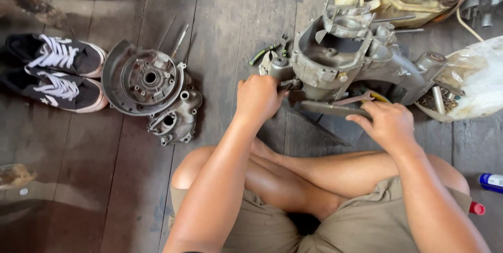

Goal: The person sits on the floor and uses a wrench to tighten a bolt on a disassembled engine block. They then use a metal file to smooth a surface on the engine part, holding it with their left hand and filing with their right hand.

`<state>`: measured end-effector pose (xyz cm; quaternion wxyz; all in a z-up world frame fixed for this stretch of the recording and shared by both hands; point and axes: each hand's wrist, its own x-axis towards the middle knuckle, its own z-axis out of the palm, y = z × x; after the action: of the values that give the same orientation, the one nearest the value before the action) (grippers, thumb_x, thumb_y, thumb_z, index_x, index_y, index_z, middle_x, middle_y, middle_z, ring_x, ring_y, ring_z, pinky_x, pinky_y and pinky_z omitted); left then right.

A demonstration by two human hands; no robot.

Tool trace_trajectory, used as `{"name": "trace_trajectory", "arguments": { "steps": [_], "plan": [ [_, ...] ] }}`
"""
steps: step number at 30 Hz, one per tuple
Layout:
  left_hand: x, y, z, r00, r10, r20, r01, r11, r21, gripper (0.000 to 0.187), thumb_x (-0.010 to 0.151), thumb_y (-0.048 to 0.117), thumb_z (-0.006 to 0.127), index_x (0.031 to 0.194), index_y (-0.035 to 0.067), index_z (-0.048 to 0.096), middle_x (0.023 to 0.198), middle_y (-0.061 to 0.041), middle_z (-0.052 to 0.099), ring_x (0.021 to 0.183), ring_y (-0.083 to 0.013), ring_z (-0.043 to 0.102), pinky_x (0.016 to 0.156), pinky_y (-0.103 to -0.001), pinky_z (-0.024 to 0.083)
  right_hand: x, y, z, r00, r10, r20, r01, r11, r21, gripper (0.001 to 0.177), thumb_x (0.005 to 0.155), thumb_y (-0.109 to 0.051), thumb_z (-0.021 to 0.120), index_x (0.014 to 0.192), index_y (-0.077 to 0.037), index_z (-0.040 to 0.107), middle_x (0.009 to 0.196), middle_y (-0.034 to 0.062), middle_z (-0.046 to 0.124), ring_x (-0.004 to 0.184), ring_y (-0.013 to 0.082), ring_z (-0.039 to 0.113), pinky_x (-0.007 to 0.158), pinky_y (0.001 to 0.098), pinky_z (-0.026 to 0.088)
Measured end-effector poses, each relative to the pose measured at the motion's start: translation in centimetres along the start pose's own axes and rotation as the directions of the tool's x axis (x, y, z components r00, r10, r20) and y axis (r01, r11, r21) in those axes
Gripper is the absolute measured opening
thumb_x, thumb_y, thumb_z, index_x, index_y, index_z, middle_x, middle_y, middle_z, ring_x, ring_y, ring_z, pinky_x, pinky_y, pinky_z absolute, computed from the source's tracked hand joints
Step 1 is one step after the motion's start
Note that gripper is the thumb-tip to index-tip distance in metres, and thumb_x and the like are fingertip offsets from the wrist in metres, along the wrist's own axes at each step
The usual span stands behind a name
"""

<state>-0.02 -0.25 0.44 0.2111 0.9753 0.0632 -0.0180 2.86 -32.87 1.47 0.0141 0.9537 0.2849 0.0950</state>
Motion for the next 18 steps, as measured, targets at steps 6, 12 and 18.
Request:
{"name": "trace_trajectory", "arguments": {
  "steps": [6,12,18],
  "plan": [
    [-0.5,1.0,-3.0,0.989,-0.034,0.146,0.042,0.998,-0.051,0.036,0.089,0.046,0.072,0.094,0.011,0.078,0.079,-0.011,0.075,0.085,-0.0351,0.069,0.086,-0.047,0.049,0.2,1.0,1.8,0.996,-0.064,-0.063,0.074,0.981,0.178,0.04,0.087,-0.051,0.077,0.089,-0.011,0.073,0.071,0.0019,0.068,0.07,0.0227,0.066,0.071,0.0359,0.049],
    [0.0,0.5,-2.3,0.983,-0.023,0.18,0.03,0.999,-0.039,0.038,0.088,0.049,0.071,0.099,0.013,0.08,0.084,-0.01,0.076,0.098,-0.0349,0.071,0.095,-0.05,0.05,0.3,2.2,1.7,0.993,-0.041,-0.106,0.075,0.938,0.337,0.039,0.091,-0.052,0.075,0.083,-0.015,0.068,0.068,0.0027,0.064,0.075,0.027,0.068,0.073,0.0402,0.051],
    [0.0,0.4,-2.2,0.984,-0.012,0.175,0.016,1.0,-0.024,0.033,0.09,0.046,0.072,0.099,0.015,0.08,0.083,-0.007,0.077,0.099,-0.0328,0.071,0.096,-0.05,0.05,1.0,2.1,0.9,0.991,-0.005,-0.13,0.061,0.902,0.428,0.034,0.09,-0.045,0.079,0.079,-0.016,0.067,0.06,-0.0006,0.06,0.066,0.0236,0.066,0.073,0.0363,0.051]
  ]
}}
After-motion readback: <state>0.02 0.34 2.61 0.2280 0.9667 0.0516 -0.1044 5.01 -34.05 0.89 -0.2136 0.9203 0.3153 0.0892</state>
